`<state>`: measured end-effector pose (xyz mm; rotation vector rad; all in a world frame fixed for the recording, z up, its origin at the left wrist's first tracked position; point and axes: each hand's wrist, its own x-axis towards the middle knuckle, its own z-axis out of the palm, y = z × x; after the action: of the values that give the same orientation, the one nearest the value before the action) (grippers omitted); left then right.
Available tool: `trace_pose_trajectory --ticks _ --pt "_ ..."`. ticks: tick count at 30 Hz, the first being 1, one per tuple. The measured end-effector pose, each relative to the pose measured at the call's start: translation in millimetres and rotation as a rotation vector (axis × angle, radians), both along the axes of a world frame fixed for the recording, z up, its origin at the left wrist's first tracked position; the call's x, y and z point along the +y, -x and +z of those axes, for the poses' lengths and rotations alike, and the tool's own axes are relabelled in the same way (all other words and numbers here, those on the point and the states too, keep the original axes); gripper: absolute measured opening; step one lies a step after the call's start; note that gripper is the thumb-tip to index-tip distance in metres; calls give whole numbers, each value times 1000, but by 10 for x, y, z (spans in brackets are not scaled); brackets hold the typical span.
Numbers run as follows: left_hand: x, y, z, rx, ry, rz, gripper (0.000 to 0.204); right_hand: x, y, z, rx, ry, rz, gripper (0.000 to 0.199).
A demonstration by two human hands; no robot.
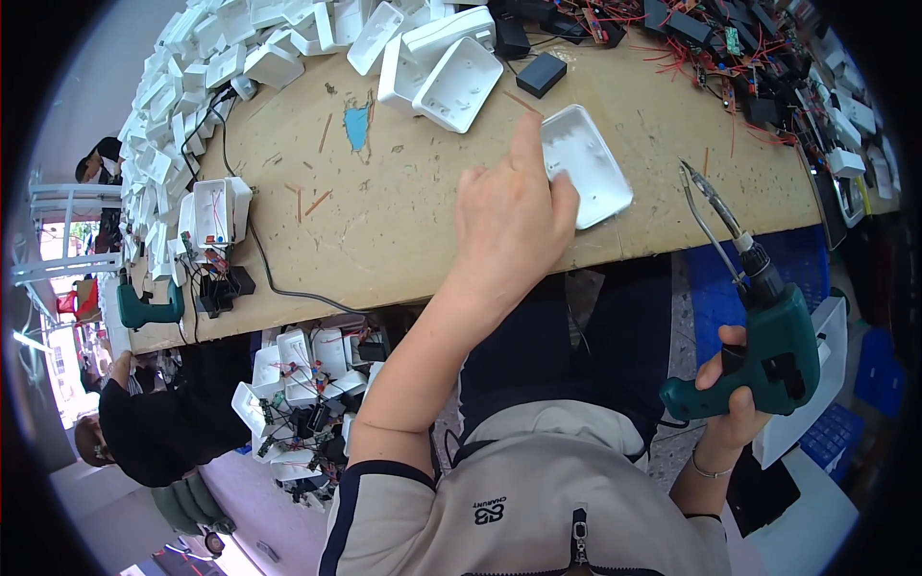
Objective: Assembling electronic components by inserting wires into plastic housings and securing them with a handheld tool.
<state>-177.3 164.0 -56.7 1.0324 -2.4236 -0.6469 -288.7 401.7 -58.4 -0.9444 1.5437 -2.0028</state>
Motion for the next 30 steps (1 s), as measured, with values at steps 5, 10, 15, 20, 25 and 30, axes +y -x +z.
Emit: trace_pose_trajectory --ticks 5,10,15,20,25,30 --pt "-153 80 130 77 516 -170 44 31 18 13 5 -4 -46 65" --pt "-146 118 185 -63 703 -498 53 80 50 1 -35 20 -66 62" --pt "-204 199 -50 191 425 -526 40 106 58 -9 -51 34 -87 60" --pt "-225 218 -64 211 426 -629 31 146 116 -51 -63 42 -77 59" --pt "-268 258 44 274 319 -648 33 124 160 -53 -117 35 -103 57" --pt "-743 591 202 291 544 -420 33 121 237 -62 -144 64 -118 59"
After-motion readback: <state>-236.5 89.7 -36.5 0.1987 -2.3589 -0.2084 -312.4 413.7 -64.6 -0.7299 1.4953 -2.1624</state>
